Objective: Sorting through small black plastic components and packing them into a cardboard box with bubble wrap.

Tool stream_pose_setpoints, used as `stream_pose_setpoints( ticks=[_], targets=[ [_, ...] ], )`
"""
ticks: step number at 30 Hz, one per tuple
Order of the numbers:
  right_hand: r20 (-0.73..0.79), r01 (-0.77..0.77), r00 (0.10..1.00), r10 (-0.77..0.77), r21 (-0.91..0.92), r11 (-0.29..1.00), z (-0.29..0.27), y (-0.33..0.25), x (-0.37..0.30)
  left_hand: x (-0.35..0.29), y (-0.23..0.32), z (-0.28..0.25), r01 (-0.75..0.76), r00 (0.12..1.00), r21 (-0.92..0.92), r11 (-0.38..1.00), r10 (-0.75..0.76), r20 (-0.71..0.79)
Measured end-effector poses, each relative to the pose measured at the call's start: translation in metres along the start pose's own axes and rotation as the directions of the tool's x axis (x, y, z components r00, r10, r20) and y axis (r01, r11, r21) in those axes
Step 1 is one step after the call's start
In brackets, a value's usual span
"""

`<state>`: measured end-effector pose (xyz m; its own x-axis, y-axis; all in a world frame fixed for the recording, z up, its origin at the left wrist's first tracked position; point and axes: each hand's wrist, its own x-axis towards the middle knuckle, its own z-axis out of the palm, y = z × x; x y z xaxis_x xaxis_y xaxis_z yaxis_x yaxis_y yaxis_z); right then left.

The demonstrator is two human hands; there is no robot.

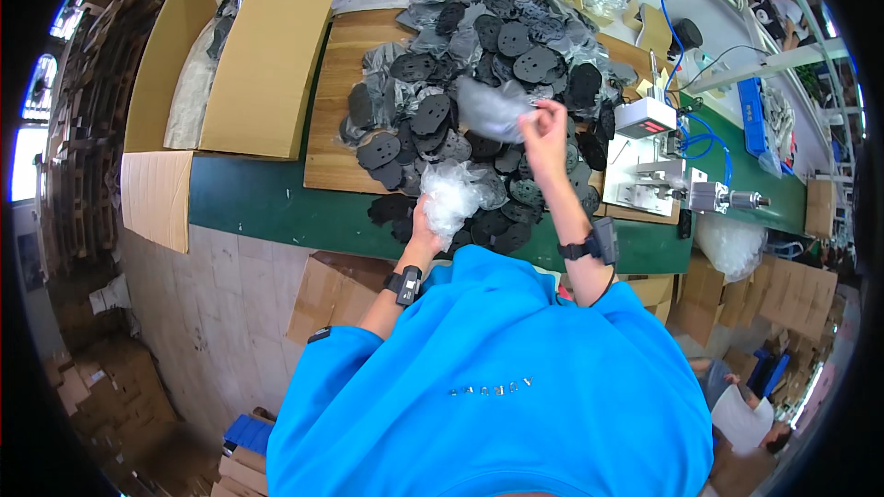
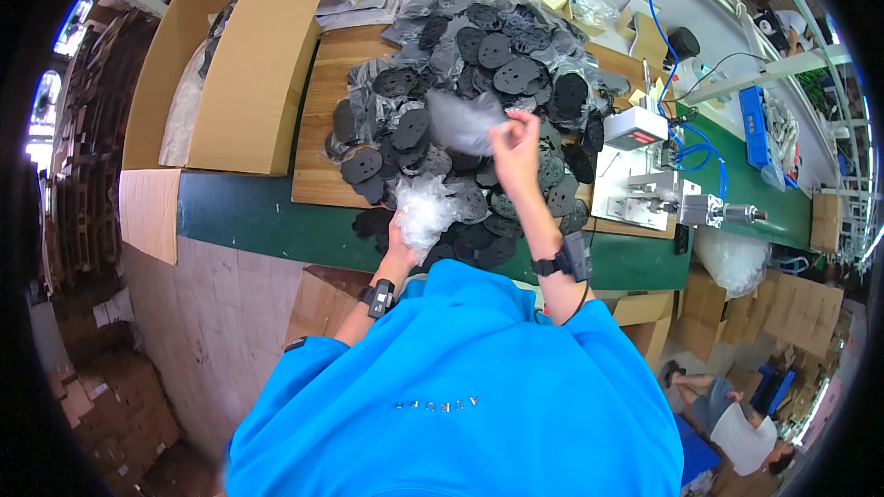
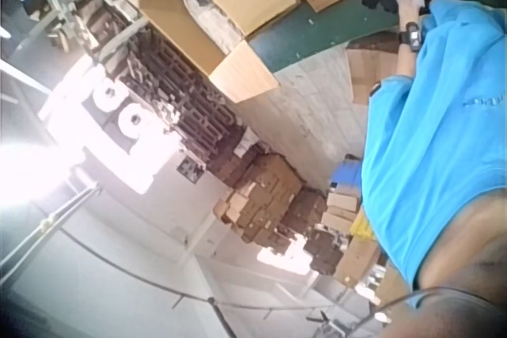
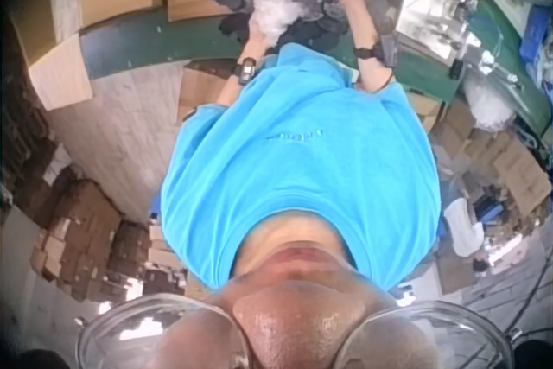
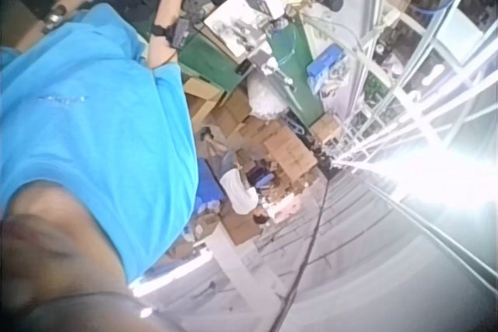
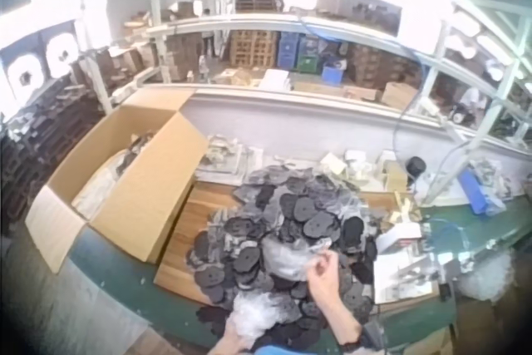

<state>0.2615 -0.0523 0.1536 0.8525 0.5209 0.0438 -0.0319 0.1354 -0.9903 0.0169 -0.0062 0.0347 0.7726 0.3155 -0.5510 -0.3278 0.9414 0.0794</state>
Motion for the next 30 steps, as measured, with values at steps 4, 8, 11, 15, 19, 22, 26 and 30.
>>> stream_pose_setpoints(
  ticks=[4, 8, 11, 15, 19, 22, 26, 30],
  targets=[
    [0.591, 0.165, 0.795, 0.137, -0.427, 0.889, 0.009, -0.002, -0.055, 0.002, -0.003, 0.001, 0.025, 0.999, 0.063, 0.998, -0.024, -0.022],
    [0.7, 0.238, 0.693, 0.172, -0.447, 0.862, 0.008, 0.023, -0.084, 0.012, -0.01, -0.003, 0.099, 0.995, 0.197, 0.975, -0.098, -0.012],
    [0.756, 0.205, 0.593, 0.278, -0.476, 0.855, 0.01, 0.03, -0.084, 0.005, -0.011, -0.003, 0.107, 0.994, 0.266, 0.958, -0.106, -0.015],
    [0.785, 0.153, 0.481, 0.391, -0.514, 0.844, 0.022, 0.037, -0.064, -0.001, -0.007, -0.022, 0.003, 0.998, 0.301, 0.954, 0.014, -0.057],
    [0.715, 0.013, 0.545, 0.438, -0.53, 0.848, 0.052, 0.012, -0.01, 0.0, 0.012, -0.01, -0.077, 0.979, 0.239, 0.968, 0.119, -0.166],
    [0.386, 0.193, 0.922, 0.036, -0.537, 0.821, 0.064, 0.039, 0.069, 0.001, 0.021, -0.012, -0.067, 0.982, 0.254, 0.965, 0.108, -0.152],
    [0.137, 0.142, 0.99, -0.038, -0.932, 0.335, 0.092, 0.053, 0.142, -0.006, 0.016, -0.006, -0.04, 0.972, 0.345, 0.938, 0.117, -0.205],
    [0.072, 0.058, 0.994, 0.078, -0.985, 0.161, 0.123, 0.074, 0.157, 0.006, 0.016, 0.014, -0.168, 0.962, 0.542, 0.823, 0.256, -0.091]
  ],
)
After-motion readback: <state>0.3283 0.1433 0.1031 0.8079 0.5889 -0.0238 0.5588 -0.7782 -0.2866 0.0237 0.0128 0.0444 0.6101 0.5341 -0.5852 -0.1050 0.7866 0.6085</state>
